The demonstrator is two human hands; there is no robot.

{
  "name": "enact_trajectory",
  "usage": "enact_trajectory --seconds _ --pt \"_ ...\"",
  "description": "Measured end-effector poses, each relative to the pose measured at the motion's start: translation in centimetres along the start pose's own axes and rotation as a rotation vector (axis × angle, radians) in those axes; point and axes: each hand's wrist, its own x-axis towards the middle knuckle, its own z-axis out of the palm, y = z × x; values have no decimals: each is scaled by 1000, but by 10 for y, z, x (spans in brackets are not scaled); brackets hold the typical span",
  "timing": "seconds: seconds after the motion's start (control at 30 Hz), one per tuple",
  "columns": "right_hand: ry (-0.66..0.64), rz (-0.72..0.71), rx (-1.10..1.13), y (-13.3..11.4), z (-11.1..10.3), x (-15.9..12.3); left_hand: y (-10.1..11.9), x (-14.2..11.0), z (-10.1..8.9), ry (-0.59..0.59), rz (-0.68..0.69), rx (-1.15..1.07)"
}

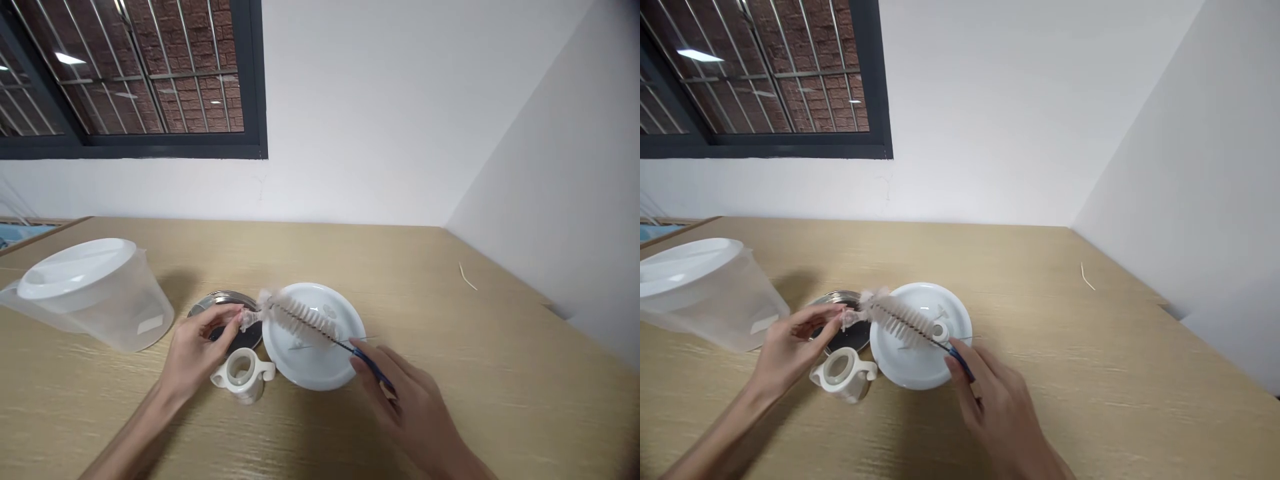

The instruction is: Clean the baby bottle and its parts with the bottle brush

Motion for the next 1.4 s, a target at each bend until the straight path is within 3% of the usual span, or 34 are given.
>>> enact_trajectory --seconds 0.13,0.3,0.67,0.87,1.1,1.4 --pt "39 41 59 -3 -2 1 5 0 0 -6 -15 -23" --pt "-6 13 115 -9 1 0 7 -1 2 -7 0 -61" --pt "-89 -22 123 -4 -1 -3 5 -4 0 128 -30 -73" --pt "-53 -80 41 2 -14 -1 2 -4 -2 123 -82 -47" --pt "43 31 62 3 -12 -1 6 -4 0 90 -96 -58" --pt "-10 -17 57 -8 -4 2 21 0 4 62 -152 -135"
